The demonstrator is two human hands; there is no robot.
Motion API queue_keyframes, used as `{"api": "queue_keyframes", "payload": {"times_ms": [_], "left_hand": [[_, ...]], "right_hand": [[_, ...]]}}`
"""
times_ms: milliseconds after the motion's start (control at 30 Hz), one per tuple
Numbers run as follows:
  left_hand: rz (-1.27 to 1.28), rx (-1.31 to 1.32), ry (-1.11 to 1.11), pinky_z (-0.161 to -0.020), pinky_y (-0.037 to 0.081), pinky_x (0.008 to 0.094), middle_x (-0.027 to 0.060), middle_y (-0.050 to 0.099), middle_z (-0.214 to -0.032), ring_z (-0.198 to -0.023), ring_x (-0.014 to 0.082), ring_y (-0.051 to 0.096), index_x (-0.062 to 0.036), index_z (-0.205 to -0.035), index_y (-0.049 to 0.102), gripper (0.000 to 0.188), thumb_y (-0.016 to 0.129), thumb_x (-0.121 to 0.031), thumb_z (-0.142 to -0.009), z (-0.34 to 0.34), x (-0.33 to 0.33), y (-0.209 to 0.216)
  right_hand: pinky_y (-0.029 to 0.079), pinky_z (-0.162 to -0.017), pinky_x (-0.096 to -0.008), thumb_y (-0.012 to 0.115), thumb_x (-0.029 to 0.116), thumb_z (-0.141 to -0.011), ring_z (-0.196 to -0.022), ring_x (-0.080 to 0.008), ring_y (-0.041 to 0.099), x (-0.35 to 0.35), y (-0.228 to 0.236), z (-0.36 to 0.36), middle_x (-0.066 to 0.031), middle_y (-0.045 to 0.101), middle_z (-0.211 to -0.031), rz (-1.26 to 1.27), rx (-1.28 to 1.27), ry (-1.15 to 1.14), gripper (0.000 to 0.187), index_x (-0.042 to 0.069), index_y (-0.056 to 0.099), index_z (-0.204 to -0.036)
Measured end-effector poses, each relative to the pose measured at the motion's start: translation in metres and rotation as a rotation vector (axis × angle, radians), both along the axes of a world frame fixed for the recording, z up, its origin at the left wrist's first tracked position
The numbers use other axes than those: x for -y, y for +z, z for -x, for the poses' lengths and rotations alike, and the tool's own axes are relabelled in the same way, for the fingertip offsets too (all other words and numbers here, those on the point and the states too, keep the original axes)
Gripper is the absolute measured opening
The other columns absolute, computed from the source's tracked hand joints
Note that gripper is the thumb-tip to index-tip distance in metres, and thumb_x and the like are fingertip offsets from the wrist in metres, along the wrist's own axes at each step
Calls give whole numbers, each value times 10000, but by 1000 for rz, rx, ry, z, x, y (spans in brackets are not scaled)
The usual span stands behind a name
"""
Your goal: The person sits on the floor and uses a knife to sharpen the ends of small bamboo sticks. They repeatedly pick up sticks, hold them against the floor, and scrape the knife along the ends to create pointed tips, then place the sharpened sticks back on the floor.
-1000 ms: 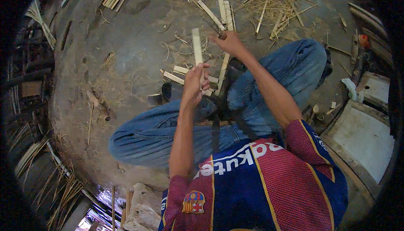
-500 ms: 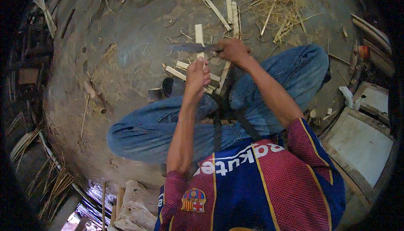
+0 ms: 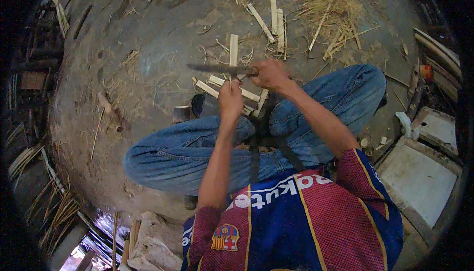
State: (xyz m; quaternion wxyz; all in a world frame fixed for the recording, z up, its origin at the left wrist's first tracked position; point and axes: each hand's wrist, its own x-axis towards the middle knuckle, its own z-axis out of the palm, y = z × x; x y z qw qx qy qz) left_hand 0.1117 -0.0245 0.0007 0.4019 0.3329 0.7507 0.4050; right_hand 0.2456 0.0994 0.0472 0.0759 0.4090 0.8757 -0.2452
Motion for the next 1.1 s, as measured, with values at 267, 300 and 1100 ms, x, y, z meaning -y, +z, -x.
{"api": "queue_keyframes", "payload": {"times_ms": [267, 300, 1100], "left_hand": [[-10, -129, -189, -595, 422, 366, 94, 557, -701, -640, 209, 542, -17, -874, 587, 356, 451, -321, -1000, -13, 5, 23], [-61, -172, -219, -555, 411, 334, 40, 534, -665, -591, 141, 512, -24, -853, 585, 368, 450, -332, -1003, -20, 11, 28], [157, 856, -44, -366, 239, 192, -69, 351, -589, -442, 34, 312, -114, -897, 504, 296, 480, -390, -1001, -7, 7, 42]], "right_hand": [[528, -734, -474, 698, 381, -755, -846, -341, 668, -67, -60, -43, -134, 700, -906, 82, -21, -569, 348, 176, 716, -1035], [529, -745, -468, 686, 383, -765, -849, -342, 670, -89, -68, -65, -139, 701, -905, 58, 33, -623, 353, 165, 716, -1041], [534, -764, -487, 645, 495, -779, -851, -390, 674, -71, -101, -75, -220, 692, -892, 36, -30, -662, 494, 36, 718, -944]]}}
